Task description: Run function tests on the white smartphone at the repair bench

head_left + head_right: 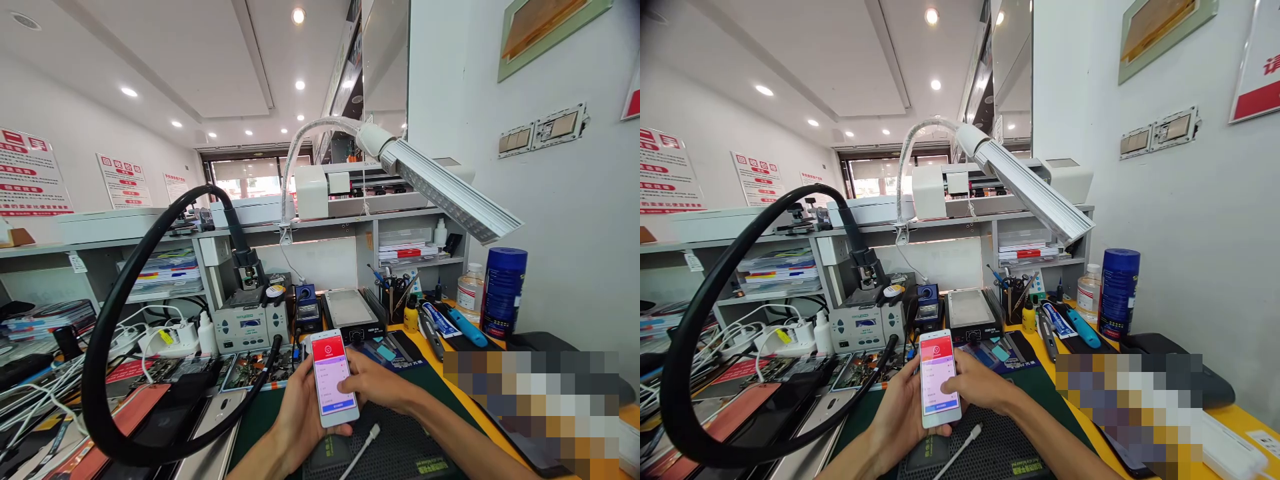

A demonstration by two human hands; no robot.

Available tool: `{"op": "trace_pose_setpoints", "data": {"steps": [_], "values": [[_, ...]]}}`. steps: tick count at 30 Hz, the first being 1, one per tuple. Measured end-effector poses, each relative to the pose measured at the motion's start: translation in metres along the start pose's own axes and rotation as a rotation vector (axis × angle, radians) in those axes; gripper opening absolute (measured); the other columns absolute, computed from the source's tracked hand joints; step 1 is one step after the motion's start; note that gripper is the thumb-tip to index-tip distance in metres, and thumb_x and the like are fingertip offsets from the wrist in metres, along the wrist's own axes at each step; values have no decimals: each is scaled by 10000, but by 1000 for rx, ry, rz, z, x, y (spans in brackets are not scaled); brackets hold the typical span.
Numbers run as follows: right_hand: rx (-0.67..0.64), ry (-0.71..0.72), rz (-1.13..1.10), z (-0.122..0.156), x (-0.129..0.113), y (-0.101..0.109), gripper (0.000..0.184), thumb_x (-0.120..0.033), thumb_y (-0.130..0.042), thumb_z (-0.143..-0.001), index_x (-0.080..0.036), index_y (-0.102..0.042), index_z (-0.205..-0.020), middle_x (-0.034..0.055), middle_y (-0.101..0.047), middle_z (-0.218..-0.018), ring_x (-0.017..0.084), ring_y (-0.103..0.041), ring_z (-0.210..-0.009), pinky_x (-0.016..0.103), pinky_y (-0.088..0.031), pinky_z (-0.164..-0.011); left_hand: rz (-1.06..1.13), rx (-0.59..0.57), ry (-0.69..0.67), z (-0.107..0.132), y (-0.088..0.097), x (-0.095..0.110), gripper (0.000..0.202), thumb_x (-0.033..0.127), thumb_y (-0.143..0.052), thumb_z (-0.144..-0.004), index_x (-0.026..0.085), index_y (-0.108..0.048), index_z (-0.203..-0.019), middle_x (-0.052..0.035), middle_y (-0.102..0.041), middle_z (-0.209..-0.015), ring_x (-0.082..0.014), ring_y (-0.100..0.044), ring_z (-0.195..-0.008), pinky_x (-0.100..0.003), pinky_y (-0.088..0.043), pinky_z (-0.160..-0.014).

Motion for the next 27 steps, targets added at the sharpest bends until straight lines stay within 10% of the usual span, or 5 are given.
{"op": "trace_pose_setpoints", "data": {"steps": [8, 14, 22, 27], "values": [[11, 15, 24, -1, -1, -2, 564, -145, -627, -665, -172, -499, -1214, 80, -695, -1064, 268, -682, -961, 270, -500, -624, -1, -1, -2, 1, -1, 0, 635, 640, -525, -871, 149, -631, -1259, -126, -697, -962, -252, -674, -749, -356, -574, -535], [90, -58, -8, -1, 4, 2, 465, -447, -496, -892, -160, -502, -1258, 102, -680, -1024, 264, -688, -897, 305, -503, -597, -10, 7, 11, 1, 0, 0, 658, 651, -481, -885, 161, -598, -1308, -143, -710, -976, -254, -679, -722, -356, -567, -541], [11, 19, 22, 1, -3, -2, 610, -123, -621, -628, -159, -500, -1225, 102, -692, -1107, 283, -682, -984, 281, -512, -640, 0, 9, 1, 0, -2, 1, 620, 627, -520, -876, 145, -633, -1249, -121, -691, -949, -249, -669, -740, -353, -572, -531], [105, -34, -23, -5, 9, 4, 467, -438, -523, -877, -159, -507, -1251, 106, -694, -1011, 263, -691, -877, 314, -514, -599, 1, 9, 6, 1, -2, 1, 647, 643, -511, -876, 147, -614, -1277, -126, -697, -938, -252, -670, -734, -358, -571, -535]]}}
Point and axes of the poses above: each hand's wrist, its own z-axis away from the middle knuckle, its own y-axis out of the back of the hand, x = y × z, the point moved 6 cm from there along -z, towards the middle knuckle
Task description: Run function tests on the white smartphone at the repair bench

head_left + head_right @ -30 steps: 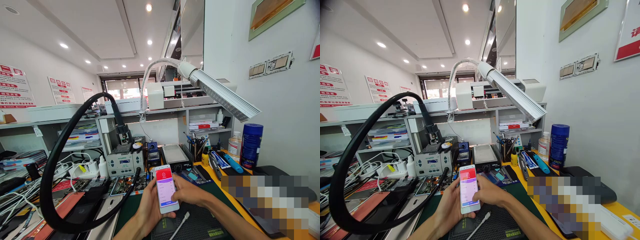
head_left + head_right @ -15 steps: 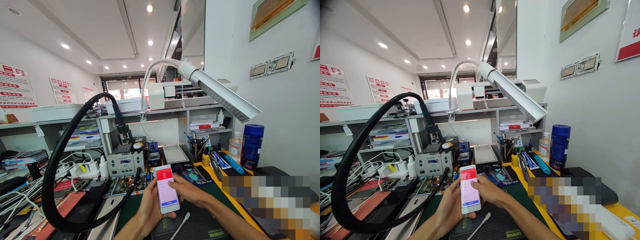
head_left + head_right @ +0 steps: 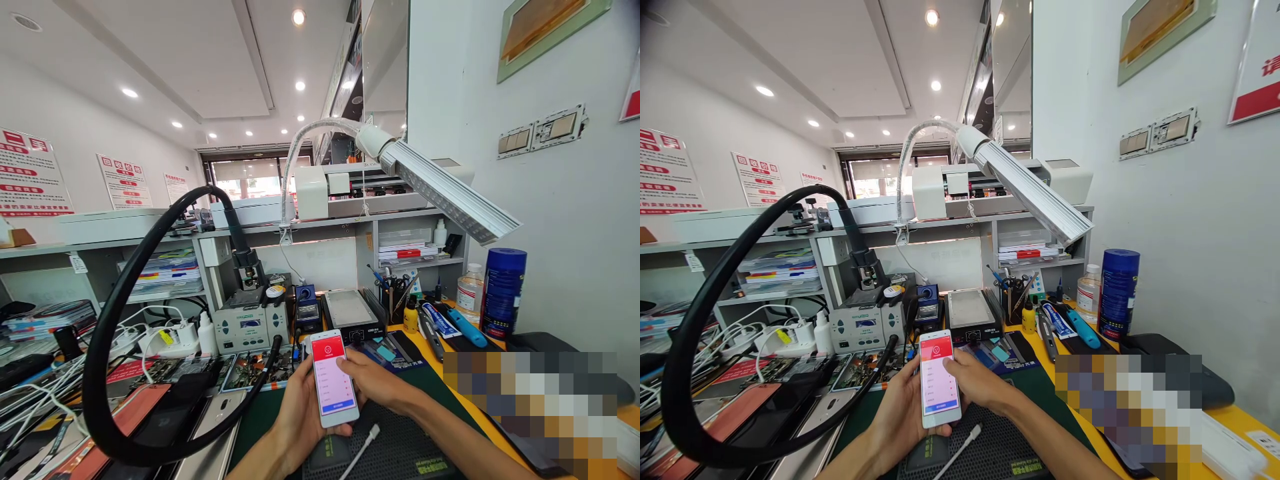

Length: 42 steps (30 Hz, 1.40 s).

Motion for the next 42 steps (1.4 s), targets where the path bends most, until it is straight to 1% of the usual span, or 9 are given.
{"op": "trace_pose_setpoints", "data": {"steps": [4, 7, 11, 18, 23, 29, 32, 35, 42], "values": [[-5, 1, -63, -2, 2, -1, 503, -525, -452, -914, -169, -498, -1266, 107, -696, -1000, 255, -691, -812, 330, -515, -579, 0, -14, 1, 0, 0, -1, 675, 654, -475, -887, 141, -588, -1311, -150, -707, -997, -257, -679, -735, -357, -565, -544], [-25, 10, 1, 2, -3, -2, 454, -343, -602, -805, -168, -526, -1217, 92, -700, -1010, 264, -689, -893, 299, -508, -606, -13, -11, 0, -1, 1, -1, 678, 656, -474, -888, 140, -584, -1314, -154, -712, -993, -272, -692, -760, -352, -562, -546], [-76, 58, 48, 6, -12, -6, 591, -126, -643, -635, -172, -520, -1212, 78, -697, -1054, 267, -677, -962, 276, -507, -650, -22, -9, -7, 0, -1, -1, 681, 657, -480, -884, 151, -567, -1331, -163, -715, -1039, -310, -708, -839, -359, -567, -565], [18, 8, 15, 3, -5, -2, 444, -496, -475, -923, -176, -542, -1224, 66, -675, -898, 214, -654, -757, 298, -497, -581, -18, -4, -2, 0, 1, -2, 704, 669, -485, -878, 157, -542, -1357, -178, -718, -1069, -326, -713, -860, -382, -576, -585], [23, -3, 20, 2, -5, -3, 483, -553, -504, -903, -188, -543, -1217, 68, -673, -913, 223, -655, -780, 304, -499, -591, -14, -23, -11, -2, 3, -2, 696, 658, -487, -882, 147, -548, -1350, -179, -719, -1059, -320, -713, -852, -368, -572, -568], [0, 33, 32, 0, -5, -4, 420, -314, -613, -777, -171, -545, -1166, 66, -687, -957, 237, -658, -871, 308, -497, -674, -11, -33, -14, -1, 2, -2, 646, 635, -494, -890, 148, -590, -1303, -135, -718, -956, -256, -693, -739, -353, -571, -548], [-91, 115, 27, 0, -7, -5, 584, -110, -611, -605, -171, -527, -1179, 58, -695, -1027, 245, -659, -951, 289, -501, -709, -7, -38, -16, 0, -1, -1, 641, 632, -485, -896, 136, -602, -1284, -140, -714, -980, -254, -692, -738, -345, -568, -534], [-138, 157, 15, 1, -9, -5, 685, -47, -582, -524, -175, -514, -1193, 55, -688, -1071, 257, -650, -1009, 264, -502, -692, -7, -15, -13, 0, -1, -1, 657, 638, -457, -903, 122, -600, -1283, -163, -714, -1023, -279, -700, -776, -353, -567, -530], [-13, 0, 44, 2, -6, -3, 459, -324, -560, -789, -160, -513, -1214, 79, -672, -976, 250, -668, -854, 292, -493, -590, -24, -7, -6, 1, 0, -2, 674, 647, -458, -897, 139, -567, -1327, -167, -722, -1016, -295, -705, -792, -354, -562, -546]]}}
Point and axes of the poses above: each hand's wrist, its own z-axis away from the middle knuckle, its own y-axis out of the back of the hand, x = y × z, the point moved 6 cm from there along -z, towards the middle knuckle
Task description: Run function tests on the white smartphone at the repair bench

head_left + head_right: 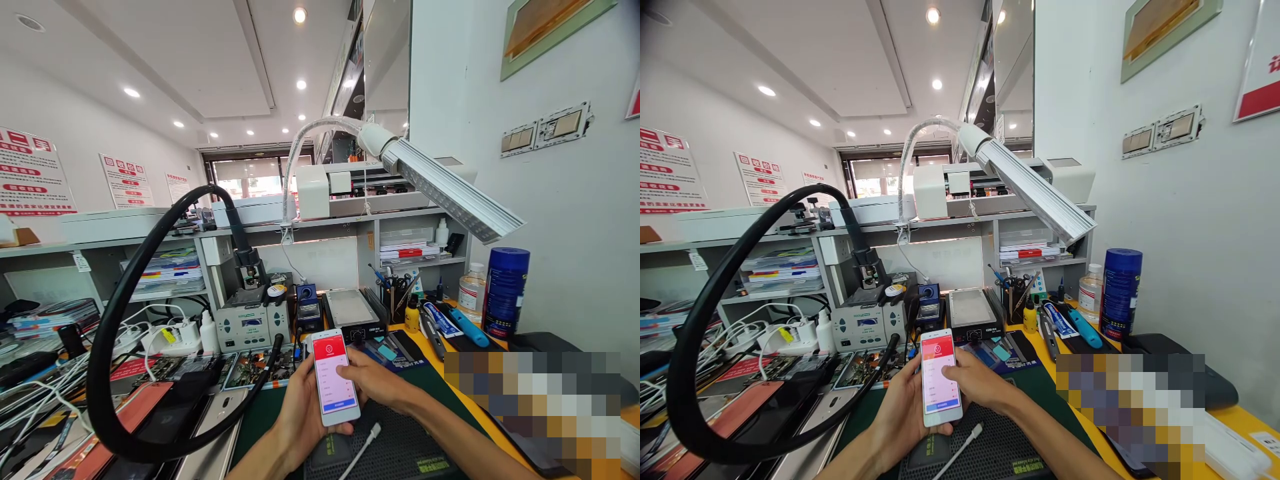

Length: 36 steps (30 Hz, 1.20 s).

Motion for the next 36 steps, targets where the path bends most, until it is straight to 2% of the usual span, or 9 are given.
{"op": "trace_pose_setpoints", "data": {"steps": [3, 7, 9, 18, 22, 25, 28, 31, 36], "values": [[16, 7, 15, 0, -1, 0, 446, -333, -576, -792, -161, -529, -1201, 85, -680, -994, 259, -661, -899, 317, -501, -657, -7, 4, 0, 0, -1, 1, 669, 649, -455, -897, 144, -574, -1319, -163, -724, -1006, -281, -700, -771, -347, -559, -548], [-85, 134, 2, 2, -6, -2, 652, -89, -602, -570, -168, -522, -1212, 64, -695, -1055, 261, -645, -998, 302, -504, -748, -3, 8, -4, 1, -1, 2, 638, 641, -479, -893, 143, -607, -1271, -142, -718, -991, -256, -688, -742, -343, -561, -543], [-130, 160, -19, 2, -7, -3, 709, -56, -572, -530, -180, -512, -1226, 53, -696, -1069, 257, -646, -1004, 277, -501, -719, 9, 5, -1, 1, -1, 3, 627, 633, -485, -895, 143, -611, -1267, -136, -716, -982, -239, -680, -722, -332, -558, -542], [10, -2, 3, -1, 3, 1, 461, -319, -548, -797, -159, -515, -1228, 87, -689, -982, 268, -673, -873, 325, -502, -625, 32, -5, -6, 1, 1, 3, 626, 637, -504, -882, 147, -635, -1249, -119, -697, -907, -239, -669, -727, -350, -572, -537], [-83, 128, -3, 1, -8, -4, 606, -113, -617, -594, -166, -533, -1191, 71, -693, -1056, 278, -646, -1016, 326, -512, -744, 21, -13, -15, 2, -2, 3, 598, 611, -517, -879, 133, -654, -1211, -135, -694, -966, -241, -668, -744, -337, -570, -521], [-122, 160, -18, 3, -11, -6, 668, -67, -610, -533, -179, -542, -1188, 48, -697, -1035, 258, -639, -997, 299, -507, -736, 15, -21, -18, 3, -4, 4, 574, 592, -520, -882, 136, -658, -1202, -135, -690, -981, -241, -667, -751, -325, -566, -517], [-77, 84, -41, 1, -5, -3, 609, -146, -633, -608, -180, -537, -1208, 52, -691, -999, 247, -655, -914, 286, -500, -654, 20, -24, -24, 2, -4, 4, 573, 590, -510, -886, 142, -651, -1214, -129, -683, -969, -241, -666, -757, -322, -565, -518], [-38, -8, -106, -2, 5, 1, 544, -352, -623, -765, -196, -509, -1274, 82, -693, -1013, 266, -676, -872, 315, -507, -618, 30, -31, -17, 1, -2, 3, 610, 623, -488, -885, 156, -632, -1250, -120, -675, -947, -245, -663, -756, -335, -569, -530], [-147, -49, -277, -3, 5, -1, 622, -650, -357, -926, -175, -566, -1268, 136, -702, -1064, 271, -674, -917, 344, -517, -686, 30, -40, -26, -1, 1, 1, 673, 686, -452, -876, 159, -627, -1256, -119, -658, -968, -271, -659, -810, -357, -574, -557]]}}
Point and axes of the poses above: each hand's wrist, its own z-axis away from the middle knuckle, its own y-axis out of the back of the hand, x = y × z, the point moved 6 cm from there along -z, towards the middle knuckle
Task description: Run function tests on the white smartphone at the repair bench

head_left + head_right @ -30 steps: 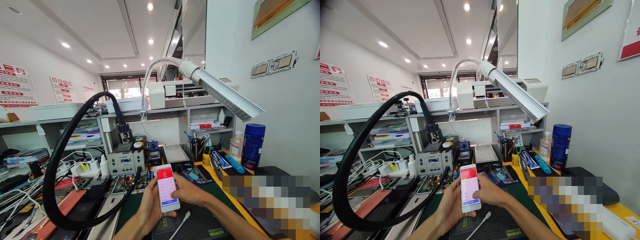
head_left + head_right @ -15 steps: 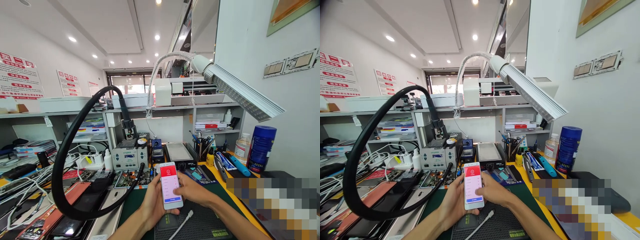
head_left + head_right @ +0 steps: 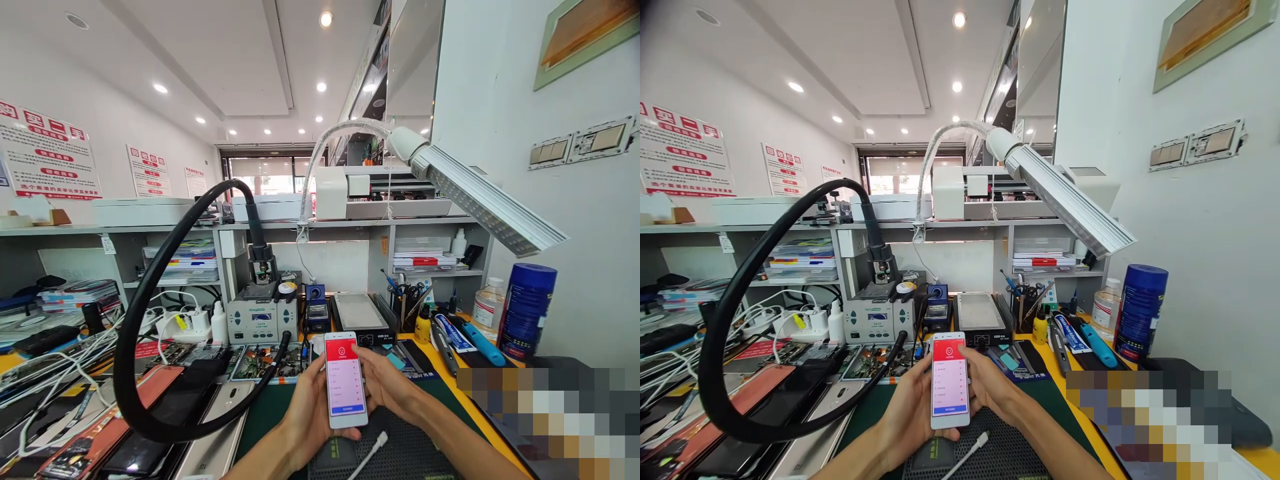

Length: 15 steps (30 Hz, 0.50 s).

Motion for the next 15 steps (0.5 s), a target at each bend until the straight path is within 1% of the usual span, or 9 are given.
{"op": "trace_pose_setpoints", "data": {"steps": [2, 6, 8, 10, 13, 15], "values": [[-17, -12, -26, 0, 0, 0, 663, -677, -303, -933, -179, -580, -1272, 138, -707, -1063, 267, -674, -895, 344, -515, -680, 4, -8, -12, 1, -2, 0, 665, 680, -464, -875, 159, -631, -1252, -114, -647, -975, -269, -651, -823, -357, -575, -558], [22, -37, -24, -2, 2, 3, 693, -698, -285, -932, -186, -598, -1279, 144, -707, -1090, 260, -674, -876, 333, -515, -657, 19, 20, -5, 4, -6, 1, 620, 649, -496, -875, 162, -640, -1232, -86, -620, -897, -237, -632, -773, -348, -572, -534], [9, -28, -39, -2, 2, 3, 712, -715, -272, -928, -191, -597, -1285, 141, -710, -1084, 255, -677, -869, 325, -515, -649, 19, 32, 4, 5, -8, 2, 592, 625, -509, -880, 160, -642, -1220, -81, -614, -879, -229, -630, -763, -338, -569, -528], [-18, -6, -60, -1, -1, 1, 733, -739, -263, -918, -203, -588, -1298, 126, -718, -1037, 247, -680, -842, 317, -516, -637, 21, 31, 10, 5, -9, 3, 586, 619, -513, -881, 158, -643, -1217, -83, -614, -879, -229, -631, -766, -338, -571, -530], [-28, 5, -74, 1, -4, -1, 749, -754, -255, -912, -210, -575, -1315, 105, -720, -958, 230, -679, -783, 297, -507, -601, 29, 11, 9, 3, -7, 2, 626, 659, -492, -874, 159, -646, -1217, -83, -612, -876, -235, -631, -766, -354, -577, -527], [-21, -6, -72, 1, -5, -1, 752, -749, -246, -917, -204, -569, -1322, 108, -719, -958, 227, -678, -772, 289, -502, -584, 31, -3, 6, 1, -4, 0, 637, 674, -485, -871, 163, -647, -1216, -82, -612, -876, -237, -632, -769, -356, -579, -524]]}}
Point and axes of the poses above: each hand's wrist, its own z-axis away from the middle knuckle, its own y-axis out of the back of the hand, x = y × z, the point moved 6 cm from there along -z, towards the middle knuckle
